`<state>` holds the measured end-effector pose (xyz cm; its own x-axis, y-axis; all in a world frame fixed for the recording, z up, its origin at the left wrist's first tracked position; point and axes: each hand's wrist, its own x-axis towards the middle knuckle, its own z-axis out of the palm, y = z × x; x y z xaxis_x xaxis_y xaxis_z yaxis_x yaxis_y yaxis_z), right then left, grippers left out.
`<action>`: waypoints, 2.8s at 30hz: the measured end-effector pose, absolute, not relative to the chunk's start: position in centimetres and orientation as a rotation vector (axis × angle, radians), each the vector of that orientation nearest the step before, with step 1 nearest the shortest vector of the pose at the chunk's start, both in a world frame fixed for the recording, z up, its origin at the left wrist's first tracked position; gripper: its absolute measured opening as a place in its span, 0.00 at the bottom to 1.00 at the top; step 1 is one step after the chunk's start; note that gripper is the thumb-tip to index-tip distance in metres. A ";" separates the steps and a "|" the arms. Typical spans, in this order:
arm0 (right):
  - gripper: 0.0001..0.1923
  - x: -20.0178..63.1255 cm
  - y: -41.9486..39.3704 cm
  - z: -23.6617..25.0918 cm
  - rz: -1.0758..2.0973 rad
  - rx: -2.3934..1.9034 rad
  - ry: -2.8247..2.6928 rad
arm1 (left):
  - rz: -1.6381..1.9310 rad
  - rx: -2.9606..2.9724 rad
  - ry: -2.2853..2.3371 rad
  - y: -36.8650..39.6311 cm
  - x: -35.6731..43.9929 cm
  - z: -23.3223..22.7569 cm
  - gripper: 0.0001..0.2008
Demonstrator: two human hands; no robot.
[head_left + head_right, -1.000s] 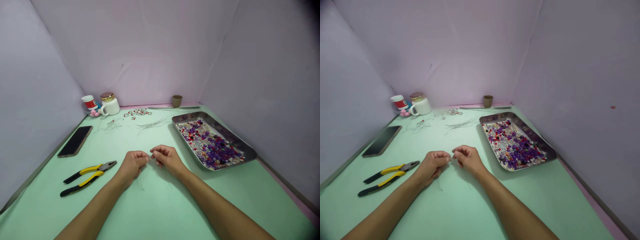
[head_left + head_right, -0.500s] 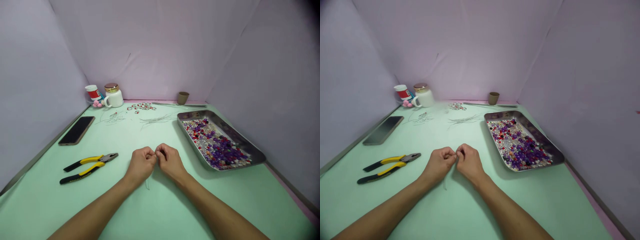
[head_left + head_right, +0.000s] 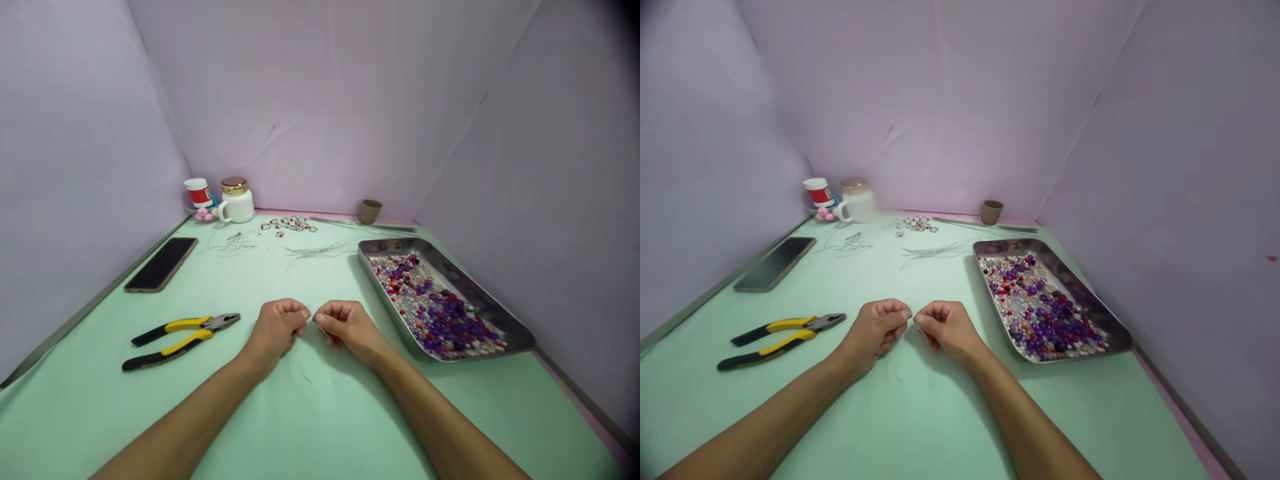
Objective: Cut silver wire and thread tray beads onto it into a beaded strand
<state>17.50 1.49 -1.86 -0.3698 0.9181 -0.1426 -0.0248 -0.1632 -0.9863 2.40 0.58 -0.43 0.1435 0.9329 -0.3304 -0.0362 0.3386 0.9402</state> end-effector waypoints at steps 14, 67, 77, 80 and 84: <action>0.14 17.5 1.6 -1.6 1.707 -1.150 -1.426 | 0.990 0.882 1.183 0.1 2.9 -0.1 0.07; 0.03 13.8 21.9 1.5 0.880 -1.629 -1.728 | 1.164 0.981 1.266 1.4 3.6 -2.1 0.09; 0.08 12.5 7.2 3.6 1.892 -0.874 -0.861 | 1.176 1.076 1.255 1.2 3.2 -1.7 0.08; 0.09 12.7 6.0 3.1 1.890 -0.866 -0.760 | 1.194 1.100 1.275 1.0 3.2 -1.5 0.07; 0.09 13.3 5.1 2.3 1.912 -0.820 -0.700 | 1.202 1.128 1.305 0.8 3.2 -1.2 0.07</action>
<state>13.28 5.14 2.27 -0.3636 0.8955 -0.2567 -0.5179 -0.4234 -0.7433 3.22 0.85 -1.17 -0.0728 0.9947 -0.0726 0.0092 0.0735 0.9973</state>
